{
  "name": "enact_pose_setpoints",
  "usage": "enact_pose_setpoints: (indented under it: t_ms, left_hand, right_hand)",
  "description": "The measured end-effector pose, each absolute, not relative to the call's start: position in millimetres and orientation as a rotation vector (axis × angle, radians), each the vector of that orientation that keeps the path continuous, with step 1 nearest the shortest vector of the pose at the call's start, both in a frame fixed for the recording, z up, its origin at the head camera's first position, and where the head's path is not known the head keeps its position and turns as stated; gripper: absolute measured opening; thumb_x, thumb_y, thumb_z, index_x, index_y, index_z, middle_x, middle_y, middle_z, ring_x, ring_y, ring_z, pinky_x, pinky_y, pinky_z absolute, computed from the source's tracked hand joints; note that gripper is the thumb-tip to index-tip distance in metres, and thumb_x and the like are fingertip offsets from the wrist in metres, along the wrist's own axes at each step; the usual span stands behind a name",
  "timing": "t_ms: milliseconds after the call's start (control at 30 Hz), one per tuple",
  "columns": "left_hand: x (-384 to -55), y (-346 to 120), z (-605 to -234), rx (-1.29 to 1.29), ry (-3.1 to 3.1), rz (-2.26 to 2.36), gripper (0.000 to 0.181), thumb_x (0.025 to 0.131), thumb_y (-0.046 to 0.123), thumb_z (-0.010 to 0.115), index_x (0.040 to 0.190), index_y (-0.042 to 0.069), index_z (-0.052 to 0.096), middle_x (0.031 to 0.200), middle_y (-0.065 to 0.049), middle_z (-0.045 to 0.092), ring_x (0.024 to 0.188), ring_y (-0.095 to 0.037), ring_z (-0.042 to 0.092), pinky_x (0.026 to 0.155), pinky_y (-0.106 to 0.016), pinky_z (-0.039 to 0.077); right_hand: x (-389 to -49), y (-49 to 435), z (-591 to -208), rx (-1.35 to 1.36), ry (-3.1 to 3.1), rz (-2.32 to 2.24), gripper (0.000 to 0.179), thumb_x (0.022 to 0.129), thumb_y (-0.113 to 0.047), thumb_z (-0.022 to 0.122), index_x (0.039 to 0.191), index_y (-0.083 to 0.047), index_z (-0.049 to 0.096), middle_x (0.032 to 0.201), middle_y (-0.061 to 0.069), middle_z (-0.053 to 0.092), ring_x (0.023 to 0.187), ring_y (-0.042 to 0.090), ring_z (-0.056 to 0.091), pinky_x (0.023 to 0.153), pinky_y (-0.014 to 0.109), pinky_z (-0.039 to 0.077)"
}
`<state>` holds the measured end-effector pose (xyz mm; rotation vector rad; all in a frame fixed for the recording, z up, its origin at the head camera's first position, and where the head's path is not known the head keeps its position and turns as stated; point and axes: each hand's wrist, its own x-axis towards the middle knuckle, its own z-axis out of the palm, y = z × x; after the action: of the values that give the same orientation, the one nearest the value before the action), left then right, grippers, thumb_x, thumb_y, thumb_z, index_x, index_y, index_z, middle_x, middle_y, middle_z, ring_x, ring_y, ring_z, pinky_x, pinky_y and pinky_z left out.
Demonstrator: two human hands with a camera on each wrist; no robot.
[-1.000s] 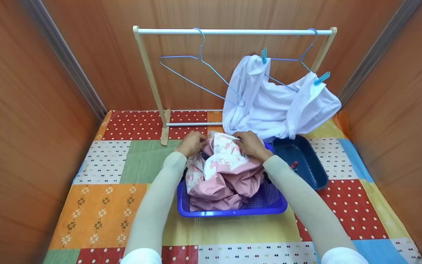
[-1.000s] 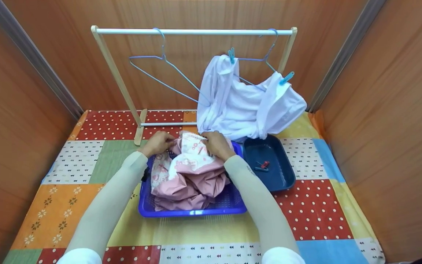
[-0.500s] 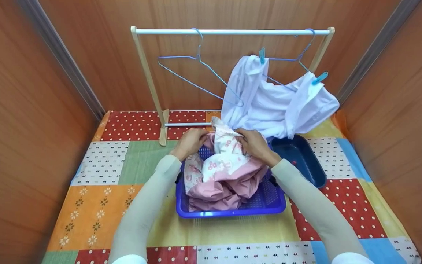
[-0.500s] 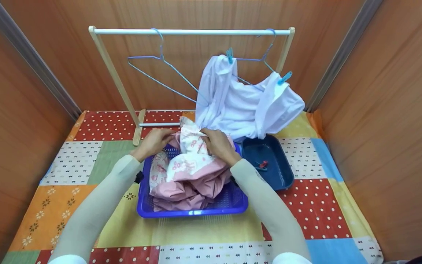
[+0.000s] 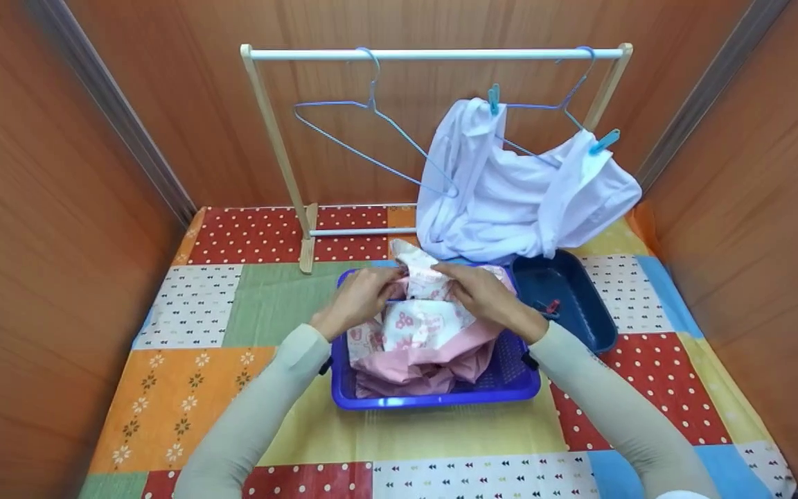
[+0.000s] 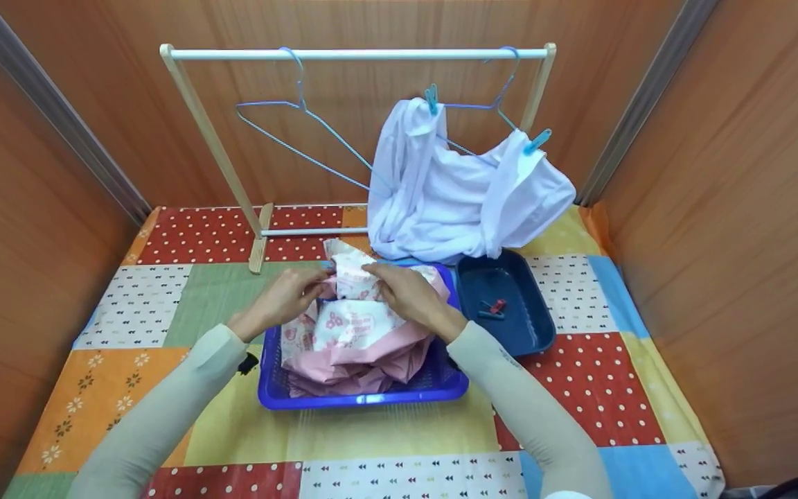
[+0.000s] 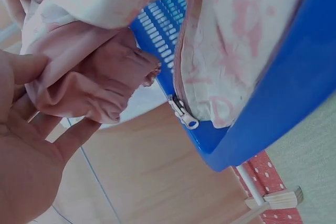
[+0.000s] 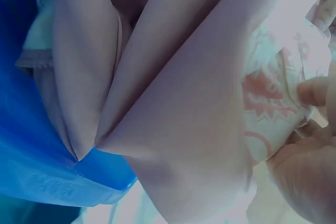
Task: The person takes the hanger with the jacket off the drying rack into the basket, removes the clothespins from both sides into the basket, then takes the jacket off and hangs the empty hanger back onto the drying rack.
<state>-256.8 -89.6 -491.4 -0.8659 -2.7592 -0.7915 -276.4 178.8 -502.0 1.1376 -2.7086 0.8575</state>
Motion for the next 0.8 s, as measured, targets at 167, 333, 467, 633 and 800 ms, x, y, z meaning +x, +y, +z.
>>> enact_pose_setpoints:
  t_ms: [167,333,467,633,800]
  left_hand:
    - [-238.3,-90.5,-496.6,-0.9,-2.776,-0.788,0.017,0.098,0.026,0.06,0.1,0.013,0.071,0.09,-0.002,0.073,0.081,-0.018,0.068,0.075,-0.038,0.057]
    - [-222.8,-94.7,-504.1,-0.882,-2.816,-0.763,0.016,0.097,0.024,0.062,0.096,0.011,0.07,0.083,-0.002,0.072,0.072,-0.016,0.064,0.066,-0.036,0.054]
    - [-213.4,-95.5,-509.0,-0.796,-2.753,-0.777,0.017,0.097,0.022,0.061,0.099,0.008,0.071,0.092,-0.006,0.073,0.081,-0.02,0.068,0.073,-0.037,0.057]
    - [-198.6,-91.5,-510.6,-0.871,-2.862,-0.66,0.049,0.099,0.033,0.055,0.141,0.008,0.052,0.147,-0.014,0.05,0.137,-0.032,0.046,0.115,-0.049,0.037]
    - [-183.5,-82.9,-513.9,-1.024,-3.209,-0.414,0.071,0.1,0.055,0.039,0.158,0.022,0.015,0.167,-0.004,0.006,0.154,-0.033,0.006,0.12,-0.063,0.011]
  right_hand:
    - [-255.3,179.5,-500.7,1.224,-2.787,0.766,0.046,0.101,-0.021,0.055,0.144,-0.008,0.047,0.144,0.017,0.053,0.126,0.033,0.057,0.107,0.048,0.045]
    - [-236.9,177.2,-503.5,1.265,-2.927,0.661,0.066,0.098,-0.038,0.057,0.154,-0.013,0.032,0.158,0.016,0.033,0.141,0.036,0.041,0.114,0.052,0.037]
    - [-228.8,173.5,-509.2,1.316,-2.961,0.55,0.074,0.097,-0.044,0.057,0.157,-0.013,0.024,0.161,0.016,0.027,0.143,0.036,0.037,0.115,0.051,0.035]
    - [-222.2,171.7,-516.4,1.326,-3.045,0.416,0.081,0.096,-0.05,0.054,0.158,-0.013,0.018,0.163,0.016,0.023,0.147,0.037,0.03,0.117,0.058,0.029]
    - [-216.3,169.5,-522.3,1.227,-3.237,0.205,0.088,0.093,-0.064,0.048,0.159,-0.019,0.011,0.166,0.01,0.013,0.151,0.035,0.019,0.117,0.066,0.017]
